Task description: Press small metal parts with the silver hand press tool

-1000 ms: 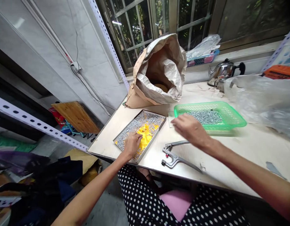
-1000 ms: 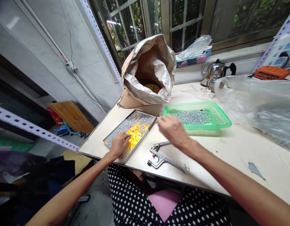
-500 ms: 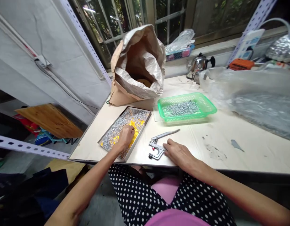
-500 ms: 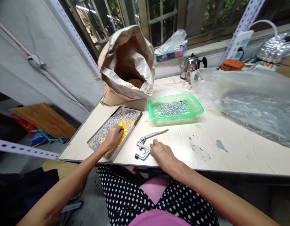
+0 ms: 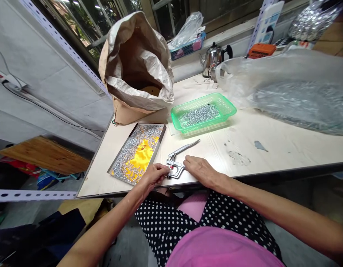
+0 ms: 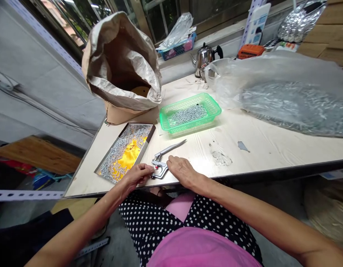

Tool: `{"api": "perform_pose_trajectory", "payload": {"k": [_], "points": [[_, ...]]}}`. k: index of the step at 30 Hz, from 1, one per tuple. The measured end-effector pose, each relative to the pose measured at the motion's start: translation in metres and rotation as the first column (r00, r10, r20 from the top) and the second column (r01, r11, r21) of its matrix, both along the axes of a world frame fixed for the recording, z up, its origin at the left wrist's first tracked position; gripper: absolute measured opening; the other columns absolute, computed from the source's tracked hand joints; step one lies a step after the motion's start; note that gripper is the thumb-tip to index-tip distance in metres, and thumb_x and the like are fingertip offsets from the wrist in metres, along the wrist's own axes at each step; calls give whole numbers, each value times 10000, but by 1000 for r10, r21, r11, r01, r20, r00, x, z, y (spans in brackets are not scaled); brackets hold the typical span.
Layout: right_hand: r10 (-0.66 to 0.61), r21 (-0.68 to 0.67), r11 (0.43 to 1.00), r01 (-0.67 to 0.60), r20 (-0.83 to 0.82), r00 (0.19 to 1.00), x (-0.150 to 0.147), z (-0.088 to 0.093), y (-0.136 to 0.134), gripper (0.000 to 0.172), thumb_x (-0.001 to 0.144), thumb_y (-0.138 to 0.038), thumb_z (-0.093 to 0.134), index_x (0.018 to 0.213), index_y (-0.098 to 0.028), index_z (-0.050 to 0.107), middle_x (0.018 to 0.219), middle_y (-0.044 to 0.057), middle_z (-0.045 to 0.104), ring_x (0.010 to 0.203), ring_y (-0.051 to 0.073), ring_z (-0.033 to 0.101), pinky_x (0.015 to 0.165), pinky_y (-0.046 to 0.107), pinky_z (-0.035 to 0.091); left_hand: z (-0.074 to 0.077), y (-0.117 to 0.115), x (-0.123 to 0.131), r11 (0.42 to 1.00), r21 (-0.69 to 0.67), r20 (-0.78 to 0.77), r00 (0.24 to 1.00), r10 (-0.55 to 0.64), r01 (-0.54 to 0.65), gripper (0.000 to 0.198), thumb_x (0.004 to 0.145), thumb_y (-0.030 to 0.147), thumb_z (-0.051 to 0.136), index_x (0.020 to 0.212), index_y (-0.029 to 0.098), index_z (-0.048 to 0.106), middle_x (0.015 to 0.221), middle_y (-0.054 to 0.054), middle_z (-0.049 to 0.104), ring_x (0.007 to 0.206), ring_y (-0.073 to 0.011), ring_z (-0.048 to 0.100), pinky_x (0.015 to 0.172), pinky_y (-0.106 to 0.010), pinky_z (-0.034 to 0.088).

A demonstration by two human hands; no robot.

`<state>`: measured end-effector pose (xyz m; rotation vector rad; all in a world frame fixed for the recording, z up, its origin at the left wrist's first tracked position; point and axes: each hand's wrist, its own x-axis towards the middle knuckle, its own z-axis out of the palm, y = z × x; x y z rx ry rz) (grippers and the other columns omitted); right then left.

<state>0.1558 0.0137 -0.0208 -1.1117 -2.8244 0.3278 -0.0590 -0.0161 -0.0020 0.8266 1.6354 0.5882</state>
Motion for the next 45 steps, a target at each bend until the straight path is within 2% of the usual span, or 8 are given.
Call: {"api": "perform_pose_trajectory", "payload": {"k": [4, 19, 22, 24, 28, 30, 37, 45], "points": [[0, -11, 1000, 0, -22, 1000, 2, 4, 0, 237, 918, -25, 397, 976, -136, 599, 990, 99, 600, 826, 189, 554, 661, 304, 416, -1, 4, -2, 995, -94, 54, 998, -37, 42, 403, 572, 422, 838, 675, 145, 565, 383, 96, 414, 318, -19, 262, 362, -192, 109], [14, -26, 1000, -16, -78, 997, 4, -3, 1, 214, 941, -85, 421, 1030, -147, 606, 999, 95, 592, 866, 187, 556, 702, 293, 426, 9, 21, -1, 925, -325, 11, 979, -206, 198, 312, 604, 323, 801, 608, 149, 542, 396, 70, 494, 298, -33, 337, 351, -186, 176], [28, -25, 999, -31, -123, 992, 9, -2, 5, 153, 943, -201, 508, 1014, -158, 636, 1054, 112, 596, 957, 215, 554, 773, 323, 439, 8, 18, -1, 914, -342, 28, 975, -222, 218, 299, 610, 313, 795, 608, 148, 546, 393, 66, 498, 298, -33, 340, 351, -175, 181], [33, 6, 999, -32, -169, 985, 15, 1, 11, 311, 895, -377, 618, 1122, -165, 632, 1225, 155, 558, 1115, 278, 511, 881, 392, 430, 7, 15, 0, 913, -347, 32, 976, -217, 214, 281, 619, 302, 787, 599, 146, 555, 395, 59, 508, 301, -35, 349, 352, -172, 192], [11, 35, 999, -7, -132, 991, 26, 4, 34, 930, 701, -616, 743, 1428, -133, 422, 1493, 252, 334, 1364, 414, 284, 1043, 556, 299, 8, 8, 3, 927, -331, 30, 984, -174, 174, 261, 630, 266, 779, 552, 140, 565, 391, 51, 511, 308, -30, 352, 352, -167, 205], [53, -14, 998, -54, -59, 997, 28, 5, 45, 1012, 666, -667, 736, 1444, -114, 400, 1478, 260, 358, 1363, 432, 282, 1047, 580, 279, 9, 5, 5, 929, -343, 14, 990, -143, 139, 251, 634, 249, 783, 546, 139, 575, 393, 48, 518, 315, -32, 361, 355, -165, 216], [106, -22, 994, -106, 13, 994, 25, 9, 54, 896, 660, -657, 733, 1352, -140, 496, 1288, 208, 540, 1161, 373, 471, 958, 521, 350, 11, 0, 10, 926, -374, -24, 998, -60, 47, 263, 678, 220, 766, 530, 140, 563, 388, 46, 515, 317, -38, 377, 355, -154, 237], [80, -15, 997, -80, -21, 997, 26, 12, 43, 804, 712, -560, 745, 1364, -167, 488, 1236, 170, 583, 1137, 351, 471, 966, 521, 307, 12, -2, 12, 929, -368, -25, 999, -46, 33, 296, 654, 223, 790, 538, 137, 532, 388, 52, 504, 317, -33, 386, 359, -145, 275]]}}
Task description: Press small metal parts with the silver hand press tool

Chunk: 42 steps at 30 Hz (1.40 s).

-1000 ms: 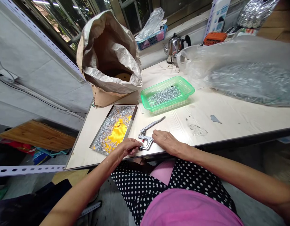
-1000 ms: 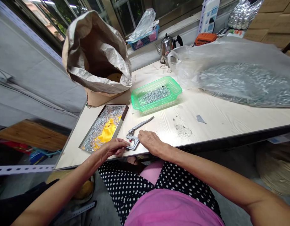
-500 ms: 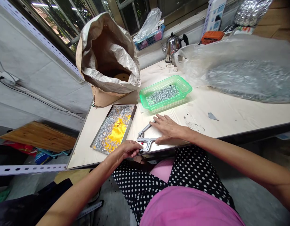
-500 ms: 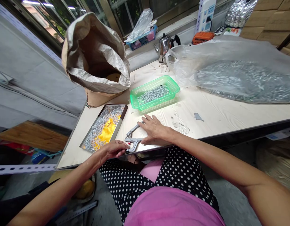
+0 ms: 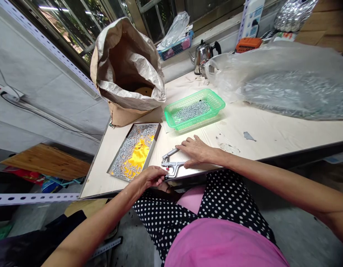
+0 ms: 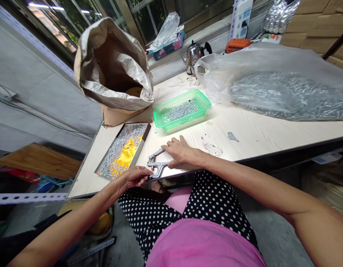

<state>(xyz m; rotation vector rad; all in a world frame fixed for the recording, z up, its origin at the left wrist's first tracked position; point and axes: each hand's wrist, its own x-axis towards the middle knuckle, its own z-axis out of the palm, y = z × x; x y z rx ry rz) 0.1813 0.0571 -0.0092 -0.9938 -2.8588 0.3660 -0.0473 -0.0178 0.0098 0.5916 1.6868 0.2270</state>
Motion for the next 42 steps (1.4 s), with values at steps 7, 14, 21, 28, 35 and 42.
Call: {"api": "perform_pose_trajectory", "payload": {"k": [7, 14, 21, 28, 35, 42], "points": [[-21, 13, 1000, 21, -34, 999, 1, -1, -5, 710, 728, -542, 737, 1306, -182, 535, 1228, 160, 590, 1141, 352, 478, 982, 566, 274, -2, -2, 0, 998, 51, -19, 999, -42, 43, 311, 643, 291, 811, 629, 152, 533, 420, 64, 517, 325, -48, 433, 364, -148, 289], [-41, 7, 999, 42, -145, 989, 6, -13, 5, 490, 901, -527, 552, 1232, -166, 579, 1188, 150, 610, 1079, 296, 512, 919, 445, 341, -1, 3, 0, 997, 9, -29, 996, -81, 81, 279, 660, 253, 784, 612, 152, 528, 412, 55, 519, 321, -53, 435, 367, -153, 317], [-114, 64, 991, 120, -94, 989, -1, -18, 17, 238, 958, -160, 424, 987, -153, 661, 1021, 105, 630, 959, 228, 507, 771, 313, 375, 4, 5, 1, 992, 18, -41, 991, -127, 128, 250, 686, 223, 747, 612, 163, 516, 417, 43, 536, 317, -62, 448, 347, -152, 298], [-119, 125, 985, 120, -13, 993, -7, -12, 27, 276, 953, -141, 400, 949, -142, 675, 1021, 117, 640, 950, 244, 509, 748, 331, 374, 6, 9, 0, 985, -7, -13, 985, -171, 171, 311, 651, 288, 810, 623, 162, 527, 432, 41, 552, 322, -65, 470, 346, -153, 312], [-119, 118, 986, 119, -8, 993, -12, -8, 27, 280, 945, -124, 404, 962, -132, 684, 1026, 132, 644, 978, 252, 506, 760, 343, 373, 3, 6, -3, 989, 8, 17, 989, -148, 148, 312, 652, 290, 808, 641, 164, 523, 428, 39, 550, 326, -78, 489, 343, -154, 326], [-112, 127, 985, 114, -16, 994, -7, -10, 16, 254, 960, -165, 427, 973, -141, 679, 1027, 120, 636, 973, 249, 499, 789, 348, 374, 4, 6, -1, 990, -3, 18, 990, -139, 139, 281, 680, 249, 777, 642, 162, 513, 423, 40, 546, 318, -78, 483, 342, -153, 334]]}}
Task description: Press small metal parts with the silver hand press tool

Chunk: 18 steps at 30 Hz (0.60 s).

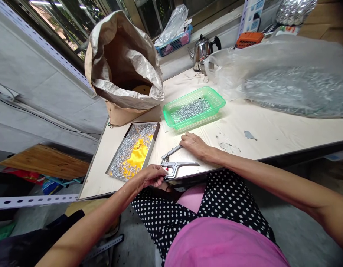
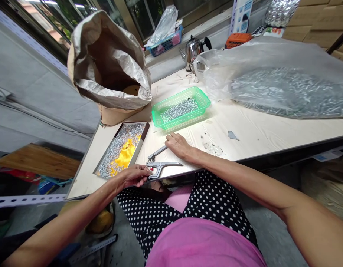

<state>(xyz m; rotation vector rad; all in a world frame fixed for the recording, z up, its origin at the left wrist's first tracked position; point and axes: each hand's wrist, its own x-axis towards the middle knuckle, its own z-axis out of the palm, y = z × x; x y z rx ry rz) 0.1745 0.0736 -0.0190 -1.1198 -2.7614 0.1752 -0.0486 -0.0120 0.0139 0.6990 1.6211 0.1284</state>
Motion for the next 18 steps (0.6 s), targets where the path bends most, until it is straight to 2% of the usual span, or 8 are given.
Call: {"api": "perform_pose_trajectory", "payload": {"k": [8, 11, 15, 18], "points": [[-26, -69, 997, 26, -5, 1000, 5, 5, -13, 239, 966, -148, 430, 979, -121, 668, 1049, 125, 619, 999, 237, 498, 821, 328, 379, 2, -4, 4, 999, 23, -11, 1000, 25, -25, 293, 668, 271, 780, 654, 167, 507, 415, 51, 540, 322, -73, 485, 344, -144, 337], [-1, -98, 995, -4, -50, 999, 12, 8, -19, 220, 954, -280, 513, 986, -118, 658, 1060, 135, 606, 999, 248, 501, 830, 335, 389, 2, -4, 5, 999, 25, -19, 1000, 20, -20, 309, 661, 284, 783, 650, 171, 496, 408, 57, 532, 325, -70, 484, 347, -137, 335], [24, -128, 991, -39, -115, 993, 20, 15, -31, 536, 810, -561, 665, 1102, -114, 615, 1118, 161, 574, 1007, 283, 492, 846, 374, 406, 2, -5, 6, 999, 29, -37, 999, 17, -16, 289, 682, 304, 766, 665, 169, 512, 398, 58, 523, 321, -66, 460, 357, -145, 339], [-13, -149, 989, -2, -97, 995, 19, 17, -38, 580, 744, -523, 740, 1134, -116, 602, 1128, 162, 568, 1021, 293, 489, 851, 381, 409, 3, -7, 7, 999, 54, -59, 998, -5, 8, 301, 697, 337, 766, 673, 166, 520, 408, 59, 512, 334, -63, 444, 379, -158, 349]]}}
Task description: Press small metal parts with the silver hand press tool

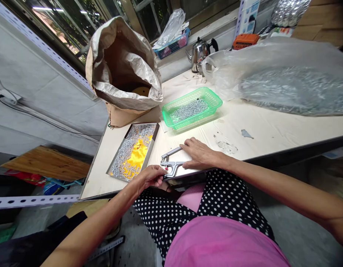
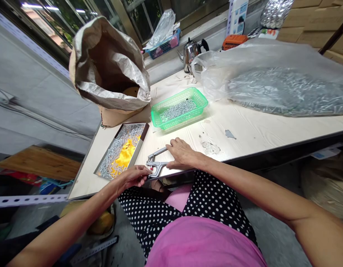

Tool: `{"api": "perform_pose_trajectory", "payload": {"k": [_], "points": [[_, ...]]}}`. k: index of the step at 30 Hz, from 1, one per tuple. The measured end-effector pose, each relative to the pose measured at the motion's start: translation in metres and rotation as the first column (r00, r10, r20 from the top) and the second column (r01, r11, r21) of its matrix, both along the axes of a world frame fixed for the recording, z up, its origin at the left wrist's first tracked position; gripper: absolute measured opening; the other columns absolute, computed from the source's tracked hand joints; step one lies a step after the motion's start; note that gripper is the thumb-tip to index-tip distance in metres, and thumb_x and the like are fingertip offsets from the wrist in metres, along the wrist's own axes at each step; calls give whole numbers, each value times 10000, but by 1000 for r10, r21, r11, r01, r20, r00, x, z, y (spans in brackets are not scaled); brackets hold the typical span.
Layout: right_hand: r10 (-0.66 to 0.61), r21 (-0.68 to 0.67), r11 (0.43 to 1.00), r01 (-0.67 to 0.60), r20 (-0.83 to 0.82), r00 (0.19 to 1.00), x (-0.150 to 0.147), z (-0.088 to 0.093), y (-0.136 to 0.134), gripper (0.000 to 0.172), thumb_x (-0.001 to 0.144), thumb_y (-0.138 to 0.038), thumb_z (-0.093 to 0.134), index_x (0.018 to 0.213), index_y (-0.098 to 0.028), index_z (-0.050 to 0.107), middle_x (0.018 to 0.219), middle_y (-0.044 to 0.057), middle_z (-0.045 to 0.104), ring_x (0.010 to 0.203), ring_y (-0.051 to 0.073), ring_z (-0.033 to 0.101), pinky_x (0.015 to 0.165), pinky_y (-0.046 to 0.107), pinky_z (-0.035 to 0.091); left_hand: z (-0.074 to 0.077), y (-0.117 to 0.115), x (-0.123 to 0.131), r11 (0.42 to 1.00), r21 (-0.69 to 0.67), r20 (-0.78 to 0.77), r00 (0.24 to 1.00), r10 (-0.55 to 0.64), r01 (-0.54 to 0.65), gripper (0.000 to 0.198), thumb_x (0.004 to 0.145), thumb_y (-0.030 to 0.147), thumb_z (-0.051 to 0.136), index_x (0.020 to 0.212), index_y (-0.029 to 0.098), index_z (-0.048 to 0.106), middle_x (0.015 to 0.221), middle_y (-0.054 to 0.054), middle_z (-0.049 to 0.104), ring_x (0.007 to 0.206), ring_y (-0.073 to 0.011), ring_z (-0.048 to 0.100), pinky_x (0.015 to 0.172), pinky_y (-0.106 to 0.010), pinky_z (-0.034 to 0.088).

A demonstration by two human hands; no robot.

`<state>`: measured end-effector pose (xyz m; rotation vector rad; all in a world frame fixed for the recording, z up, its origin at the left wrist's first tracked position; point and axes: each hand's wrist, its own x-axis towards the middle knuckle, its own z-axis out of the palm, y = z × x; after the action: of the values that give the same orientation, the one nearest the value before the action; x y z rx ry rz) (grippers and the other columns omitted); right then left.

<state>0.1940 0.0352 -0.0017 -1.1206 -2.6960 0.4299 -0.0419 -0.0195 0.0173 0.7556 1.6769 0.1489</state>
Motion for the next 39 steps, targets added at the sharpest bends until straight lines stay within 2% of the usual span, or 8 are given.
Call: {"api": "perform_pose_trajectory", "payload": {"k": [5, 8, 11, 15, 20, 23, 33, 39], "points": [[-33, 5, 999, 33, 37, 999, -10, -4, -5, 423, 797, -437, 722, 1044, -104, 639, 1092, 155, 596, 1043, 291, 499, 833, 370, 418, 5, -14, 3, 930, 240, -390, 905, -172, 280, 207, 846, 353, 625, 774, 163, 582, 545, 30, 553, 473, -112, 540, 507, -230, 450], [-30, 33, 999, 29, 48, 998, -13, -9, -6, 375, 819, -409, 706, 1023, -100, 645, 1081, 146, 605, 1045, 284, 508, 829, 366, 421, 7, -21, 11, 643, 426, -737, 656, -161, 636, 191, 878, 339, 600, 963, 174, 642, 840, -47, 656, 766, -188, 640, 714, -314, 512], [-21, 48, 999, 19, 45, 999, -14, -12, -6, 378, 815, -402, 704, 1028, -95, 643, 1079, 146, 606, 1048, 285, 508, 842, 371, 425, 4, -15, 23, 352, 432, -811, 528, -252, 830, 377, 847, 333, 660, 1188, 189, 591, 1213, -112, 612, 1102, -264, 578, 922, -396, 484], [21, -1, 1000, -21, 29, 999, -8, -10, -4, 438, 780, -370, 714, 1088, -73, 622, 1098, 159, 593, 1041, 283, 504, 870, 379, 431, -6, 13, 39, 139, 372, -822, 395, -411, 918, 649, 801, 353, 717, 1364, 170, 452, 1398, -142, 505, 1248, -299, 472, 1026, -440, 422], [-23, -116, 993, 27, 34, 999, 6, -2, -4, 643, 738, -377, 739, 1259, -58, 534, 1177, 179, 561, 1065, 298, 503, 877, 390, 444, -9, 42, 42, 65, 254, -846, 254, -469, 965, 813, 779, 447, 730, 1427, 110, 373, 1276, -160, 565, 1139, -311, 510, 966, -427, 437], [-59, -80, 995, 67, 98, 993, 8, 1, -3, 556, 753, -423, 736, 1159, -68, 600, 1139, 182, 577, 1059, 309, 507, 862, 389, 444, -6, 49, 40, 41, 231, -857, 223, -465, 972, 761, 755, 523, 731, 1347, 114, 483, 1169, -144, 590, 1066, -303, 525, 927, -410, 443], [70, 55, 995, -81, 172, 983, -14, -8, 12, 180, 938, -257, 564, 964, -111, 666, 960, 119, 649, 954, 231, 557, 810, 330, 397, -23, 44, 33, 185, 412, -805, 452, -384, 892, 235, 889, 392, 626, 892, 159, 656, 919, -66, 615, 913, -222, 548, 787, -327, 443], [56, 62, 996, -60, 58, 997, -5, -13, 18, 233, 893, -314, 632, 998, -108, 662, 1001, 118, 618, 963, 235, 529, 827, 327, 398, -19, 40, 34, 219, 368, -831, 426, -359, 904, 296, 868, 413, 644, 1008, 152, 652, 980, -85, 617, 963, -250, 551, 839, -368, 463]]}}
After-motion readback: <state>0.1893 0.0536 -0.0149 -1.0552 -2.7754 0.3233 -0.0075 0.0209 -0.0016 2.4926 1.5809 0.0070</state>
